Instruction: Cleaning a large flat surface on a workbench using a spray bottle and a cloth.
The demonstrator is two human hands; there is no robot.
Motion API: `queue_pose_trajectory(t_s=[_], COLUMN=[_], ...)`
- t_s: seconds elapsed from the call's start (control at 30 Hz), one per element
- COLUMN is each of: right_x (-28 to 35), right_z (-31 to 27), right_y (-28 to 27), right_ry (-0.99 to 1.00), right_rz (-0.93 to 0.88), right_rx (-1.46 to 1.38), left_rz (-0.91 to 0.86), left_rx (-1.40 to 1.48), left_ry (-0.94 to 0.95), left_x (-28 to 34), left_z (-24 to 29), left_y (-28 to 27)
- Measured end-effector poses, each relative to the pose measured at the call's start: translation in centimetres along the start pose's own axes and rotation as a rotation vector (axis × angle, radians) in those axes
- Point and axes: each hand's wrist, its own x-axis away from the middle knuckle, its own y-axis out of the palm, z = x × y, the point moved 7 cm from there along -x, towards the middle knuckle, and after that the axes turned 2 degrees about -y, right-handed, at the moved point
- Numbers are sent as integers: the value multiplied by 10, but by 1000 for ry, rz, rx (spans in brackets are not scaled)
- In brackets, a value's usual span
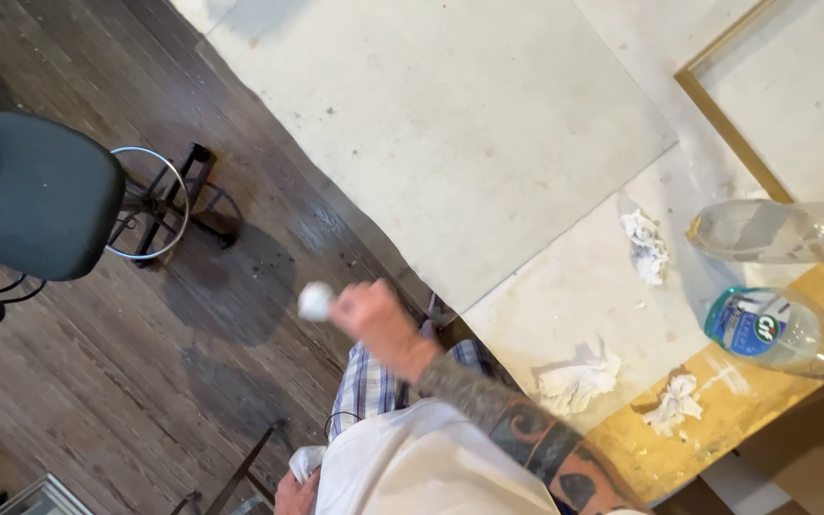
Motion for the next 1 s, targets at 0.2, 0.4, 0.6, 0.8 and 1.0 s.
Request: queue_pose_trajectory(t_s=[0.2, 0.4, 0.6, 0.8, 1.0], right_x=[18, 71, 30, 67, 85], right_z=[167, 367, 134, 32, 282], right_y=[-121, -196, -74, -3, -187], right_ry=[235, 456, 371, 84, 439], right_rz=[391, 536, 133, -12, 283], right_rx=[6, 389, 420, -139, 896], left_rz=[-54, -3, -45, 16, 84], left_rx=[-10, -73, -67, -85, -195], left_ry=[-26, -12, 11, 32, 63], left_x=[-13, -45, -37, -49, -72], left_z=[5, -36, -22, -8, -32], left_y=[-4, -7, -28, -42, -38])
